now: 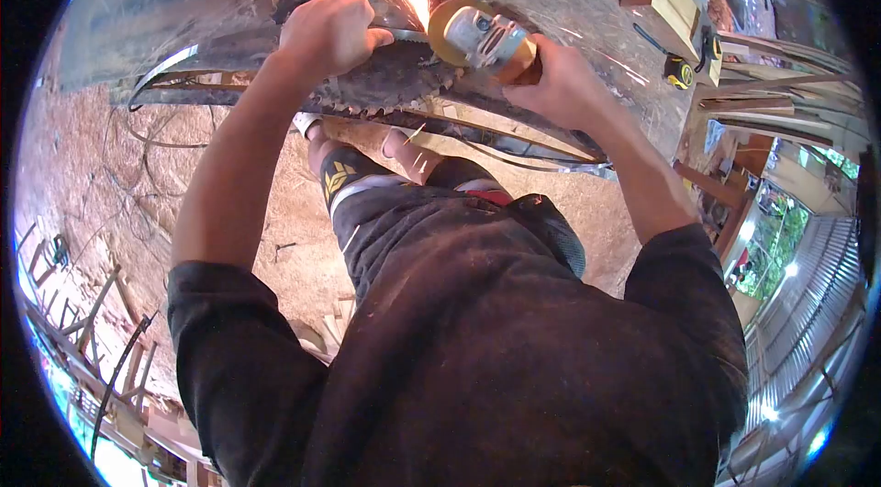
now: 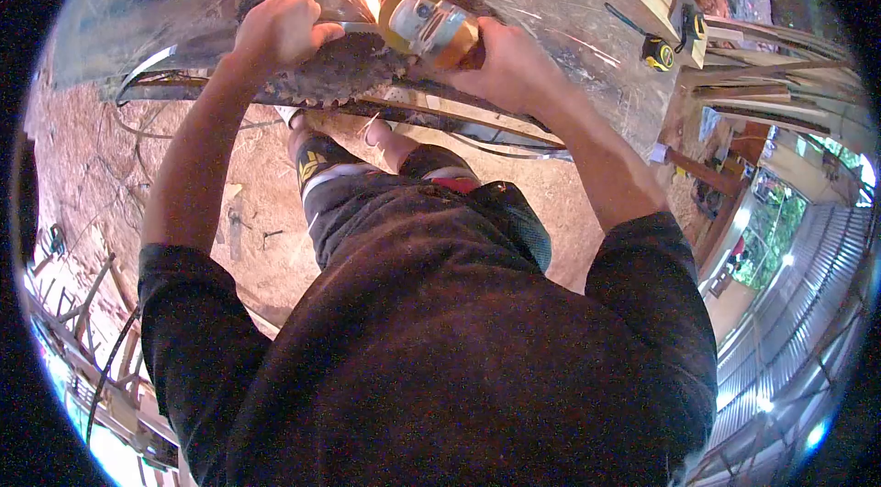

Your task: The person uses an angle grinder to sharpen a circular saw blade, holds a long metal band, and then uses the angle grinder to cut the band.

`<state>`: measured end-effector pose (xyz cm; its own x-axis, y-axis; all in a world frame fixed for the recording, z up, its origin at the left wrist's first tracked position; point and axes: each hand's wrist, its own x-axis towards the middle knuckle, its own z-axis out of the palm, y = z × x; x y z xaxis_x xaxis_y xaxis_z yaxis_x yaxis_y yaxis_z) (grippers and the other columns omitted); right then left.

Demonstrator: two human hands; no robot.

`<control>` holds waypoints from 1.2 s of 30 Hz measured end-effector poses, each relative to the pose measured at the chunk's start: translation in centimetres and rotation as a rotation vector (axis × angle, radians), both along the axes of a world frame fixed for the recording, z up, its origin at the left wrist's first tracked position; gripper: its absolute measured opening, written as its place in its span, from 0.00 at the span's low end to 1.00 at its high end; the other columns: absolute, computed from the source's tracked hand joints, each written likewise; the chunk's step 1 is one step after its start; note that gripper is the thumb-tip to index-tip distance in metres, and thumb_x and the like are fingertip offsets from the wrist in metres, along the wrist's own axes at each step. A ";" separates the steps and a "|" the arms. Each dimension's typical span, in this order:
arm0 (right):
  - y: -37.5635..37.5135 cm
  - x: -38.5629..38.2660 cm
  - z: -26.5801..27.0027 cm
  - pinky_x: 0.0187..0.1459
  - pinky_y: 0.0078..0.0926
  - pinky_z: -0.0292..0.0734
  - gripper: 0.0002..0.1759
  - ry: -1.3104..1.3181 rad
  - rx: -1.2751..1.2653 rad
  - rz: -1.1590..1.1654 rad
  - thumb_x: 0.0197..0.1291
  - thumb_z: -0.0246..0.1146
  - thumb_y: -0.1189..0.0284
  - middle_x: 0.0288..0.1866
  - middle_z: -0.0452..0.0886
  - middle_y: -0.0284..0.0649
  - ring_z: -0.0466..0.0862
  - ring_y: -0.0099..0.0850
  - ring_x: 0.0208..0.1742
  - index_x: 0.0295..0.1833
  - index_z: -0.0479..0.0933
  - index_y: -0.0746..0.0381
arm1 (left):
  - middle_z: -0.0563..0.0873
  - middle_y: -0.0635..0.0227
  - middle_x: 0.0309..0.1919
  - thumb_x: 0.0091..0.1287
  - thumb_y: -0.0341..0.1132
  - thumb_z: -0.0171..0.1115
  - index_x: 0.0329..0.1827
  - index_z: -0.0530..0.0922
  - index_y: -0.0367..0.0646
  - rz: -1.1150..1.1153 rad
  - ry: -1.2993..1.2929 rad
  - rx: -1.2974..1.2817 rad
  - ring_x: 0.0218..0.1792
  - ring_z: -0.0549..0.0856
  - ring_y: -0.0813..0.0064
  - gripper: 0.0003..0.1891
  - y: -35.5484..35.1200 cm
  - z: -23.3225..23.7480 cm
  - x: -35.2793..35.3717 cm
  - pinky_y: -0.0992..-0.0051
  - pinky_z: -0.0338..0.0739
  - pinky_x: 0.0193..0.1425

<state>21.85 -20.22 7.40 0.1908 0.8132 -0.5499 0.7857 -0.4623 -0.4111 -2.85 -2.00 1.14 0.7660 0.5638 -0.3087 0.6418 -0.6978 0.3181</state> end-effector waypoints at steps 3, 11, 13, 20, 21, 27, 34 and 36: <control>0.5 0.2 -0.4 0.51 0.34 0.83 0.31 -0.043 0.017 -0.046 0.52 0.76 0.65 0.45 0.90 0.48 0.90 0.38 0.45 0.60 0.78 0.68 | 0.88 0.46 0.33 0.66 0.58 0.67 0.33 0.87 0.36 -0.010 -0.042 0.013 0.41 0.89 0.43 0.27 0.0 -0.1 0.0 0.51 0.83 0.49; 0.5 0.2 -0.2 0.52 0.38 0.83 0.32 -0.033 0.002 -0.018 0.51 0.75 0.63 0.45 0.89 0.51 0.90 0.44 0.47 0.61 0.78 0.67 | 0.90 0.49 0.36 0.65 0.55 0.69 0.36 0.89 0.39 -0.006 0.011 0.001 0.43 0.89 0.46 0.23 0.1 0.1 0.0 0.53 0.84 0.50; 0.8 0.0 -0.2 0.52 0.39 0.83 0.33 -0.119 0.043 -0.042 0.51 0.76 0.62 0.46 0.89 0.51 0.90 0.44 0.48 0.61 0.78 0.66 | 0.90 0.49 0.35 0.65 0.55 0.70 0.36 0.88 0.40 0.002 0.016 0.002 0.43 0.89 0.46 0.23 0.0 -0.2 0.1 0.53 0.84 0.50; 1.2 -1.0 1.0 0.52 0.38 0.82 0.33 -0.037 0.025 -0.047 0.50 0.76 0.61 0.47 0.89 0.52 0.89 0.46 0.49 0.61 0.78 0.66 | 0.90 0.48 0.36 0.64 0.54 0.70 0.36 0.89 0.40 -0.004 0.015 -0.013 0.44 0.89 0.46 0.22 -0.1 0.1 0.0 0.53 0.84 0.51; 1.3 -0.9 0.9 0.53 0.39 0.82 0.33 -0.042 0.011 -0.064 0.51 0.76 0.62 0.47 0.89 0.52 0.89 0.46 0.49 0.60 0.79 0.66 | 0.90 0.48 0.36 0.64 0.54 0.70 0.36 0.89 0.40 -0.005 0.015 -0.013 0.44 0.89 0.46 0.22 -0.1 0.1 0.1 0.53 0.84 0.51; 0.9 -1.0 0.5 0.52 0.37 0.82 0.31 -0.087 0.046 -0.046 0.53 0.76 0.62 0.47 0.89 0.50 0.89 0.41 0.48 0.60 0.79 0.67 | 0.90 0.46 0.40 0.67 0.54 0.67 0.40 0.90 0.41 -0.021 0.068 -0.049 0.46 0.89 0.44 0.22 0.0 -0.1 0.1 0.52 0.84 0.53; 0.2 -0.5 0.5 0.54 0.35 0.81 0.30 -0.014 0.073 -0.195 0.54 0.76 0.62 0.48 0.89 0.49 0.89 0.39 0.49 0.59 0.80 0.69 | 0.89 0.42 0.40 0.67 0.60 0.64 0.40 0.87 0.34 0.199 0.040 -0.166 0.47 0.89 0.42 0.31 -2.2 -0.4 -0.7 0.50 0.82 0.54; -0.1 -1.4 1.0 0.54 0.35 0.81 0.30 0.003 0.076 -0.223 0.54 0.76 0.62 0.48 0.89 0.49 0.89 0.39 0.49 0.58 0.80 0.69 | 0.89 0.42 0.41 0.67 0.61 0.64 0.41 0.87 0.34 0.240 0.064 -0.207 0.48 0.89 0.42 0.31 -2.7 -0.1 -0.6 0.50 0.82 0.55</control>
<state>20.41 -20.33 8.38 0.3686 0.7902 -0.4896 0.6662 -0.5919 -0.4537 -3.46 -4.68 1.00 0.5937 0.6466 -0.4790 0.8038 -0.4485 0.3908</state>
